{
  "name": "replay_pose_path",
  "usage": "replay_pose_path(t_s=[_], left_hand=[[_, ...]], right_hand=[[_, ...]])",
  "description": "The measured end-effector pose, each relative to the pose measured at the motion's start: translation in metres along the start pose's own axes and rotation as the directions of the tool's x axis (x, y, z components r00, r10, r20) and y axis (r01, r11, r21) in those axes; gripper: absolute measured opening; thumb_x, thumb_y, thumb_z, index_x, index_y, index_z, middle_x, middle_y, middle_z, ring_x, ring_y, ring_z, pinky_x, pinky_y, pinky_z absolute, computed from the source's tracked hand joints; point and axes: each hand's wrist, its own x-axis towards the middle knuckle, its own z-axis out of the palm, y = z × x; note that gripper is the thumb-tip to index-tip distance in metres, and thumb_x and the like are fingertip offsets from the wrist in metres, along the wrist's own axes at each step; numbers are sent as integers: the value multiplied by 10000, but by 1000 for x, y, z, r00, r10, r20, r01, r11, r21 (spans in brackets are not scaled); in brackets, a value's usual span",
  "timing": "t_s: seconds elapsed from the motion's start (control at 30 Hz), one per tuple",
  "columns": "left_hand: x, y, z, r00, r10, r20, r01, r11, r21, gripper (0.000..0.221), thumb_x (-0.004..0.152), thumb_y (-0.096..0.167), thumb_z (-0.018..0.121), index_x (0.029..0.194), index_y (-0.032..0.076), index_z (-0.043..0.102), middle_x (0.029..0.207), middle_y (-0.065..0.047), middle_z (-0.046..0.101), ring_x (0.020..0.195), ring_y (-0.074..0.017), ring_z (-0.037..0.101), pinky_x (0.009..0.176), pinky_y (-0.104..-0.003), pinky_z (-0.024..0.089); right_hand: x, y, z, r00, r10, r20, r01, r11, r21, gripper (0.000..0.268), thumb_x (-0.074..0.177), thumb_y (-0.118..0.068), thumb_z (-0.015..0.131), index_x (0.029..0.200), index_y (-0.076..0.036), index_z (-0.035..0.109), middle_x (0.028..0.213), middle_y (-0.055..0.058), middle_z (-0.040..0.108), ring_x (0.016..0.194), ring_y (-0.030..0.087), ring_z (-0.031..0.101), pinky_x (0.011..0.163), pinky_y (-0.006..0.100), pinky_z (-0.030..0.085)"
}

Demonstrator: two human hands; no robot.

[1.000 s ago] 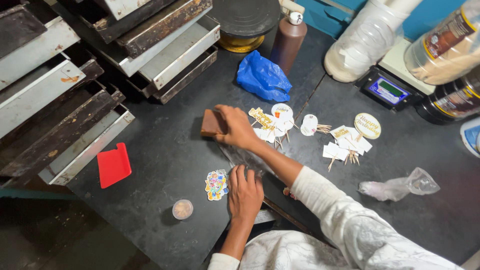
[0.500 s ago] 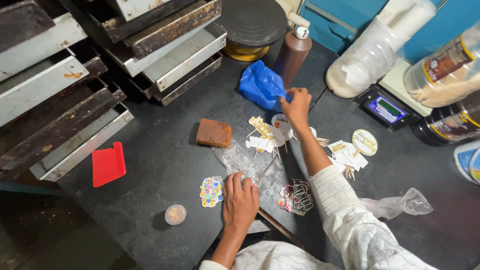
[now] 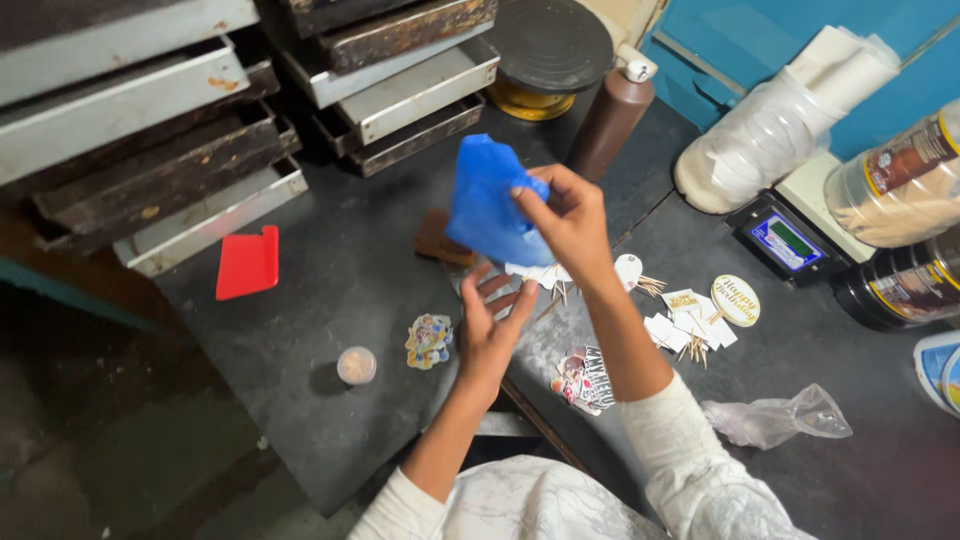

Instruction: The person sorts through various bakery items on a counter, including decorative toppers, cake pieces, and wooden sticks, and places them into plastic bags.

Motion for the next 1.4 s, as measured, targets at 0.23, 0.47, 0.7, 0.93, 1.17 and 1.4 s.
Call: replay_pose_path(t_s=[0.23, 0.47, 0.7, 0.93, 1.17, 1.4], left_hand=[[-1, 5, -37, 993, -108, -57, 73, 898, -433, 476, 866, 37, 680, 1289, 85, 468, 1144, -120, 658, 1038, -201, 666, 868, -318, 541], [-7, 37, -116, 898, 219, -381, -318, 923, -219, 231, 926, 11, 669, 1143, 20, 590, 1023, -57, 633, 917, -122, 640, 836, -298, 559], [-10, 40, -186, 782, 377, -496, -147, 885, 441, 311, 938, 226, 737, 1162, 33, 640, 1023, -97, 706, 955, -186, 675, 881, -315, 549], [-9, 45, -166, 735, 421, -531, 254, 556, 791, 1030, 665, 471, 954, 1437, 99, 384, 1359, -191, 467, 1277, -407, 430, 975, -573, 394], [-26, 20, -220, 558, 537, -633, 479, 413, 774, 1045, 669, 267, 925, 1500, 123, 308, 1445, -184, 383, 1316, -407, 380, 974, -568, 404], [-40, -12, -273, 560, 427, -711, 294, 700, 651, 325, 840, 184, 861, 1109, 77, 712, 974, -83, 741, 895, -270, 698, 823, -427, 541]], right_hand=[[-57, -26, 37, 975, -26, 221, -2, 992, 126, 89, 998, -41, 724, 1041, 26, 685, 1195, 84, 708, 1058, 106, 661, 931, 263, 561], [-13, 4, 39, 963, -21, 269, -7, 995, 103, 316, 1048, -256, 651, 1197, 19, 702, 1215, 80, 722, 1121, 128, 675, 981, 281, 556], [19, 106, 64, 891, 127, 437, 195, 761, -619, 1057, 705, -429, 947, 1514, -43, 387, 1446, 257, 491, 1350, 410, 451, 1060, 496, 433], [23, 148, 69, 898, 188, 399, 201, 630, -751, 1017, 721, -303, 923, 1552, -161, 355, 1331, 186, 599, 1260, 419, 565, 1051, 540, 441], [14, 86, 39, 974, 98, 206, -65, 985, -161, 913, 756, -129, 879, 1506, -93, 360, 1274, 152, 598, 1103, 214, 670, 894, 375, 602], [-62, 14, 33, 930, 212, 298, -336, 820, 463, 753, 900, -95, 815, 1540, -44, 422, 1445, 180, 559, 1310, 259, 602, 1115, 406, 509]])
